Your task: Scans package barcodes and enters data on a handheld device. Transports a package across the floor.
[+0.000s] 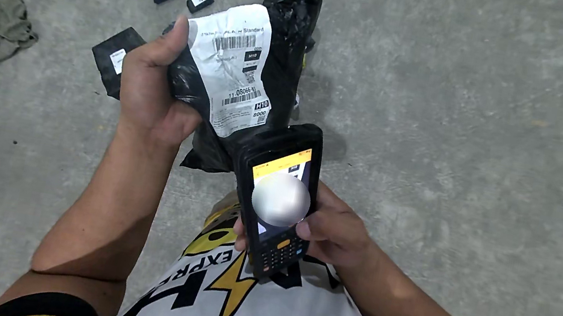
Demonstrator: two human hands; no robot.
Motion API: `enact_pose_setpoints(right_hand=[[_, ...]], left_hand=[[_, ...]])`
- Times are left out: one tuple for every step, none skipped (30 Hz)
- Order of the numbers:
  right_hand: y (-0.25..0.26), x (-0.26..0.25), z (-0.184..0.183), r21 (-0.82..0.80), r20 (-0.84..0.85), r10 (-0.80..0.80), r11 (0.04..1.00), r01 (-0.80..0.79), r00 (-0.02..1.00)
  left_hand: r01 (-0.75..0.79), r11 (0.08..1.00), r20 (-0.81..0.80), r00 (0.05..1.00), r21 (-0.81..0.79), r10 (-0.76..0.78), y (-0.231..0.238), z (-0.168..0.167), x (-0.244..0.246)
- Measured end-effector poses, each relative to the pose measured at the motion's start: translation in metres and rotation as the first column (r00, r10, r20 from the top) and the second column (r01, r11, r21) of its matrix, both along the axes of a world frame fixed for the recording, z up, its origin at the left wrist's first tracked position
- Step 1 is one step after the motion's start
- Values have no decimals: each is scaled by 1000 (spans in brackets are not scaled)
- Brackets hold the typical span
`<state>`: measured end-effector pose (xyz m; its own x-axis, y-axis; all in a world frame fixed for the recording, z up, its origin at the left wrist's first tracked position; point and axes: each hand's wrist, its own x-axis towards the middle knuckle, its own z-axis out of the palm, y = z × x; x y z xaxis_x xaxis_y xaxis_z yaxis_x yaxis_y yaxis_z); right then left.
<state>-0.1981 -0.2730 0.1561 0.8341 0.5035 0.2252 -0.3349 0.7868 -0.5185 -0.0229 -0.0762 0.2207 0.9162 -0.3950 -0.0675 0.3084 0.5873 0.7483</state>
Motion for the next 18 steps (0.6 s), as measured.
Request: enact_pose_setpoints(right_hand=[[0,0,0,-3,2,1,1000,-1,1000],[0,0,0,-7,-3,3,1000,-3,1000],[0,1,1,-9,-9,3,1000,-3,1000],[0,1,1,-8,-17,5,1000,-5,1000],[0,1,1,-6,-23,7,1000,-7,1000],[0,1,2,-4,-24,8,1000,-8,1000],[0,1,1,-1,-21,9,1000,-9,1000],[0,1,1,-1,-18,10,1000,-10,1000],[-1,1,1,-2,-16,9,1000,-9,1000],[-1,1,1,-4,-15,6,1000,-6,1000],[-1,1,1,-7,-14,4,1000,-4,1000],[-1,2,0,-8,-9,3,1000,-3,1000],[-1,2,0,-9,-2,2,1000,-2,1000],[-1,3,0,-7,1,0,1000,0,1000],[-1,3,0,-3,5,-2,1000,2,1000],[-1,4,0,0,7,-4,1000,4,1000],[-1,4,-1,1,8,-5,1000,5,1000],[-2,5,-1,0,10,-5,1000,5,1000]], left_hand=[[3,1000,-2,1000,0,-3,0,0,0],[5,1000,-3,1000,1,-5,0,0,0],[9,1000,-2,1000,0,-9,0,0,0],[14,1000,2,1000,0,-14,1,0,0],[17,1000,4,1000,1,-17,1,0,0],[16,1000,3,1000,2,-16,1,0,0],[12,1000,1,1000,4,-12,0,0,0],[7,1000,-1,1000,5,-7,0,0,0],[3,1000,-3,1000,9,-3,0,1,0],[2,1000,-5,1000,13,-1,0,1,0],[3,1000,-4,1000,14,-3,0,0,1],[4,1000,-4,1000,14,-4,0,0,1],[3,1000,-5,1000,12,-3,-1,0,2],[1,1000,-6,1000,10,-1,-1,0,2],[0,1000,-7,1000,7,0,-1,0,2],[1,1000,-5,1000,3,-1,-2,-1,3],[3,1000,-4,1000,2,-3,-2,-1,3],[6,1000,-2,1000,2,-6,-2,-1,4]])
